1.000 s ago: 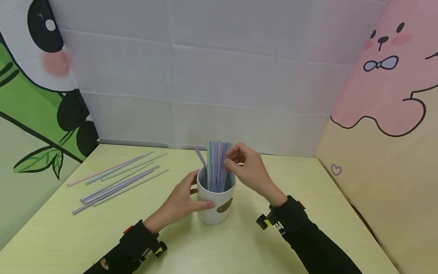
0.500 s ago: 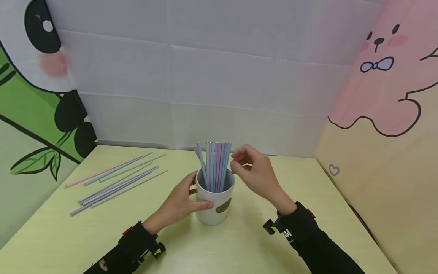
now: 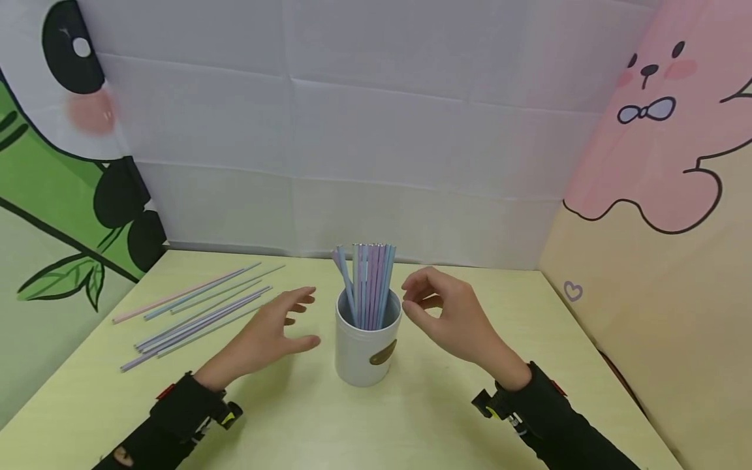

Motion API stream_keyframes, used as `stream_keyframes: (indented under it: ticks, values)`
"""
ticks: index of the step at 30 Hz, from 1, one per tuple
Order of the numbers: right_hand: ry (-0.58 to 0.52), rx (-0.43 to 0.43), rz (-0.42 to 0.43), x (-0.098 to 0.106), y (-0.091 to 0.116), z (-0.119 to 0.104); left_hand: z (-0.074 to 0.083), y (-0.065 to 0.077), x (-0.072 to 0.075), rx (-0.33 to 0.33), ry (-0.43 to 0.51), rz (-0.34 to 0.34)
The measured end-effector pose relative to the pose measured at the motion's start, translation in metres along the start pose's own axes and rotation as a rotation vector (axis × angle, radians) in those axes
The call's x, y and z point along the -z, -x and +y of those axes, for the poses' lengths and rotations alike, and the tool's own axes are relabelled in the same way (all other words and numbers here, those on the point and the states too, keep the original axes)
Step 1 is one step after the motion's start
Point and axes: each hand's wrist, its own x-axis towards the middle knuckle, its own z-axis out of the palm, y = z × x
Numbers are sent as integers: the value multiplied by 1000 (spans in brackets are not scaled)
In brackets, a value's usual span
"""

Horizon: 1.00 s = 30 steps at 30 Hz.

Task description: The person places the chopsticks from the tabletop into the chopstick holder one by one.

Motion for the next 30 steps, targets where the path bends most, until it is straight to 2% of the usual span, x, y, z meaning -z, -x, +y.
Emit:
stream_keyframes:
  ticks: [4, 9, 14, 19, 23, 30]
  values:
    - [33, 50, -49, 1, 8, 3, -18, 10, 29, -3, -215, 37]
    - [74, 114, -106, -1, 17, 9, -42, 25, 60, -3, -452, 22]
    - [122, 134, -150, -4, 25, 14, -66, 35, 79, 24, -594, -4]
    - [161, 146, -163, -7, 33, 22, -81, 41, 86, 91, -639, -47]
    - [164, 150, -175, -9, 37, 28, -88, 45, 87, 143, -618, -70]
    - [164, 125, -195, -10, 41, 32, -96, 45, 86, 143, -572, -71]
